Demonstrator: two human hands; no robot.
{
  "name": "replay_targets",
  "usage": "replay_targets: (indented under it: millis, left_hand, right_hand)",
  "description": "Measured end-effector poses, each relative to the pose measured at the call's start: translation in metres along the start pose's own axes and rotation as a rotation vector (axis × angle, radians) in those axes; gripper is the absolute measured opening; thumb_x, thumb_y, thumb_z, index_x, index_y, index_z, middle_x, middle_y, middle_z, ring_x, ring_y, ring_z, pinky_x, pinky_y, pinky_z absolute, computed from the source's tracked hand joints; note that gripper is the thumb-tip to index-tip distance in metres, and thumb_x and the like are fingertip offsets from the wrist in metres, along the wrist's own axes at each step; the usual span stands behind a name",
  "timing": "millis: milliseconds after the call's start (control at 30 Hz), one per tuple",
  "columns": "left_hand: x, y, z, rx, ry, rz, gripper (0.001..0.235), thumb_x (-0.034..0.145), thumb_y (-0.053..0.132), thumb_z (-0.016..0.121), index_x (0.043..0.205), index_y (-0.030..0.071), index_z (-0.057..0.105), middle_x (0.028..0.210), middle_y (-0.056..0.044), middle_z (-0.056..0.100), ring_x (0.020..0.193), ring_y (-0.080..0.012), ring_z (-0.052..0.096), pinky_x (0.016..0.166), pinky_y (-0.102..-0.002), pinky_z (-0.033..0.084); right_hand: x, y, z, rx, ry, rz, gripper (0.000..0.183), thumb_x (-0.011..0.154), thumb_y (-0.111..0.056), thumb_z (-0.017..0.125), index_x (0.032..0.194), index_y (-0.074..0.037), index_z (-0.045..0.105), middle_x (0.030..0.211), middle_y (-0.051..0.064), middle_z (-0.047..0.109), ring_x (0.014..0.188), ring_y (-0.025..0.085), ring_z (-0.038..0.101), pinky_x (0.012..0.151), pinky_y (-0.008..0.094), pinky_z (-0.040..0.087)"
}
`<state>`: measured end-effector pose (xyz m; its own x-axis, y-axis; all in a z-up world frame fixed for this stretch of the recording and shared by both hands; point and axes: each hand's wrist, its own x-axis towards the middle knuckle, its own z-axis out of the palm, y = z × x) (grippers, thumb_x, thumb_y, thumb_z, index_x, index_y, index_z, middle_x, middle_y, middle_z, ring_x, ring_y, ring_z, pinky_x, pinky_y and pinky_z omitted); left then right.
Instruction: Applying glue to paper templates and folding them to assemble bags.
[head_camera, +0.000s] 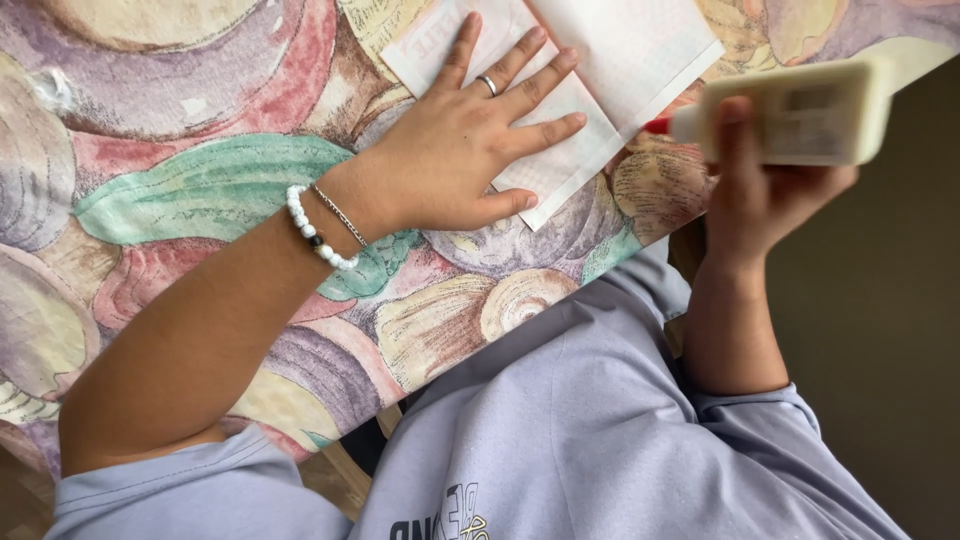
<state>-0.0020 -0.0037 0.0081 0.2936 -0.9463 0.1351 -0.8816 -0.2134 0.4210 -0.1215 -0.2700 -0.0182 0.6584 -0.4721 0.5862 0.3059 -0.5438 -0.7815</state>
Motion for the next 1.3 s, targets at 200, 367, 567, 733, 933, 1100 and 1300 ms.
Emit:
replay_targets:
  millis: [200,367,567,733,933,1100,1300]
  left_hand:
    - [0.000,0.038,-0.021,0.535,-0.068,-0.136,0.053,0.096,0.035,0.054,0.148,0.026,0.055,0.162,-0.018,0.040,0.134,-0.0355,0.050,0.092,-0.052,0.042]
    - [0.007,0.011,-0.030,0.381,-0.030,0.167,0.092,0.076,0.063,0.069,0.159,0.025,0.054,0.177,-0.015,0.028,0.163,-0.0397,0.010,0.127,-0.066,0.000]
    - [0.049,0.015,0.035,0.645,-0.004,-0.095,0.083,0.109,0.081,0.019,0.177,0.033,0.014,0.177,-0.016,-0.008,0.159,-0.0392,-0.019,0.124,-0.068,-0.019]
    - [0.064,0.044,0.002,0.166,0.148,-0.127,0.055,0.115,0.027,0.056,0.163,0.003,0.045,0.167,-0.027,0.025,0.154,-0.0456,0.015,0.123,-0.072,0.001]
    - [0.011,0.043,-0.009,0.109,0.044,-0.019,0.050,0.112,0.037,0.044,0.153,0.010,0.056,0.166,-0.021,0.038,0.154,-0.0460,0.027,0.120,-0.073,0.003]
    - [-0.004,0.042,0.011,0.139,-0.108,-0.132,0.062,0.110,0.048,0.032,0.165,0.020,0.031,0.173,-0.013,0.016,0.157,-0.0428,0.003,0.118,-0.079,-0.002]
    - [-0.005,0.041,0.013,0.157,-0.070,-0.094,0.062,0.112,0.045,0.034,0.167,0.017,0.034,0.174,-0.016,0.015,0.158,-0.0447,0.008,0.120,-0.079,0.002]
  right_hand:
    - [0.019,0.023,-0.039,0.333,0.296,0.384,0.064,0.090,-0.029,0.092,0.115,-0.008,0.037,0.107,0.033,0.072,0.080,0.042,0.080,0.039,0.040,0.044]
    - [0.025,0.036,-0.066,0.316,0.174,0.303,0.053,0.103,-0.028,0.085,0.121,-0.008,0.039,0.112,0.036,0.067,0.088,0.046,0.076,0.044,0.042,0.044]
    - [0.032,0.013,-0.066,0.302,0.049,0.127,0.039,0.110,-0.024,0.075,0.120,-0.001,0.045,0.110,0.032,0.057,0.086,0.049,0.067,0.043,0.047,0.045]
    - [0.001,0.016,-0.045,0.344,0.064,0.077,0.041,0.106,-0.007,0.074,0.131,-0.003,0.042,0.135,0.033,0.052,0.105,0.050,0.063,0.048,0.052,0.049]
    - [-0.040,-0.002,-0.029,0.272,-0.067,0.123,0.055,0.098,0.005,0.076,0.139,-0.003,0.040,0.123,0.029,0.057,0.111,0.042,0.063,0.097,0.056,0.064]
    - [-0.059,-0.038,-0.014,0.278,-0.462,0.368,0.038,0.096,-0.009,0.073,0.126,-0.001,0.052,0.118,0.015,0.060,0.114,0.030,0.064,0.109,0.040,0.058]
    - [-0.070,-0.031,-0.021,0.177,-0.516,0.440,0.036,0.094,-0.012,0.076,0.123,-0.004,0.057,0.119,0.013,0.064,0.106,0.023,0.067,0.096,0.033,0.060]
